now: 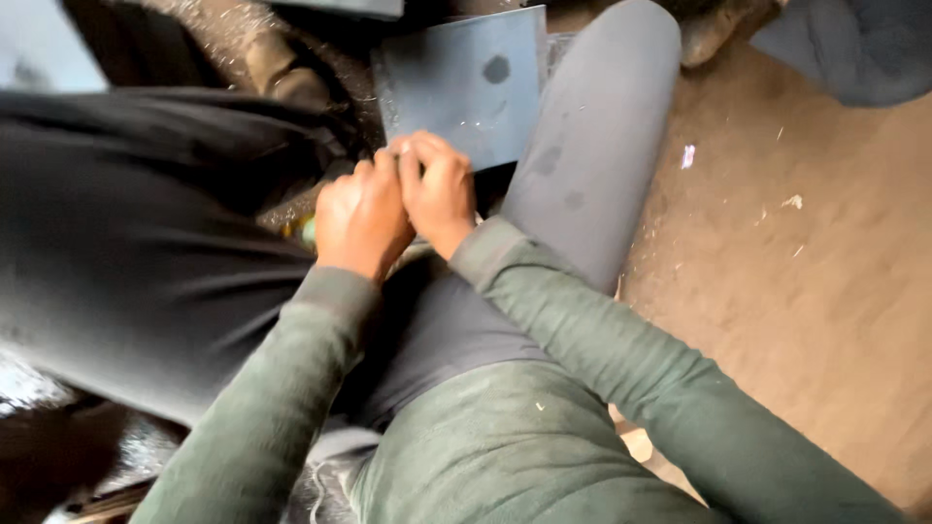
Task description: The person drills holes into square metal plates using a handheld power drill while sitting on the floor, handling the plates one by one and stacking them.
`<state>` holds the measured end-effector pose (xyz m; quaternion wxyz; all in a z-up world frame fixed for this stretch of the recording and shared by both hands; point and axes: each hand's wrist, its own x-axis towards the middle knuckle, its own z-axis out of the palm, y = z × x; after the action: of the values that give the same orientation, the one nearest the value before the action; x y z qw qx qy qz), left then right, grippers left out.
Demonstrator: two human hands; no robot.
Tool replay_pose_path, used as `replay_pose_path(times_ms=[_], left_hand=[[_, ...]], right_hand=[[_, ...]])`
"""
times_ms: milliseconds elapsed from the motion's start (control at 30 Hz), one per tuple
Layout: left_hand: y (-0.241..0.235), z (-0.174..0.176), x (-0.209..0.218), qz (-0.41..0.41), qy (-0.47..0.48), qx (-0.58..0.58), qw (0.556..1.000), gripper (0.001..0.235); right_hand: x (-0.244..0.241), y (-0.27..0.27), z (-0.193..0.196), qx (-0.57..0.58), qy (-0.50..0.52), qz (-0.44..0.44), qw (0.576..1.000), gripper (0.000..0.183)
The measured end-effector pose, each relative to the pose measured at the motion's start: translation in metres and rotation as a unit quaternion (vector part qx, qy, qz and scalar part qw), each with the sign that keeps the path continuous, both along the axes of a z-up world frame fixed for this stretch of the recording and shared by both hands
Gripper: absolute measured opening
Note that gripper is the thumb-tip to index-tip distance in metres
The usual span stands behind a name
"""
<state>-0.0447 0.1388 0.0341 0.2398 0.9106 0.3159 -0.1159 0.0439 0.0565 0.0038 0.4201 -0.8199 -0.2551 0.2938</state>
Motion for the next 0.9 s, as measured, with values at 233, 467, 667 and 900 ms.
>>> replay_pose_path(times_ms=[233,467,667,900], left_hand=[[0.014,0.025,0.009,-0.006,0.112,-0.091,0.99,0.048],[0.034,0.035,0.019,-0.059,0.132,-0.182,0.973,0.075],[0.026,0.037,0.017,-0.057,0.143,-0.13,0.98,0.045],[0.022,0.037,0.01,-0.11,0.158,-0.079,0.978,0.042]], right_hand=[[-0.005,0.01,0.005,0.064,0.024,-0.003,0.998,0.019],[0.006,0.015,0.018,0.07,0.092,0.006,0.993,0.025],[0.0,0.011,0.015,0.035,0.091,0.071,0.993,0.03],[-0.007,0.002,0.019,0.037,0.074,0.084,0.993,0.027]])
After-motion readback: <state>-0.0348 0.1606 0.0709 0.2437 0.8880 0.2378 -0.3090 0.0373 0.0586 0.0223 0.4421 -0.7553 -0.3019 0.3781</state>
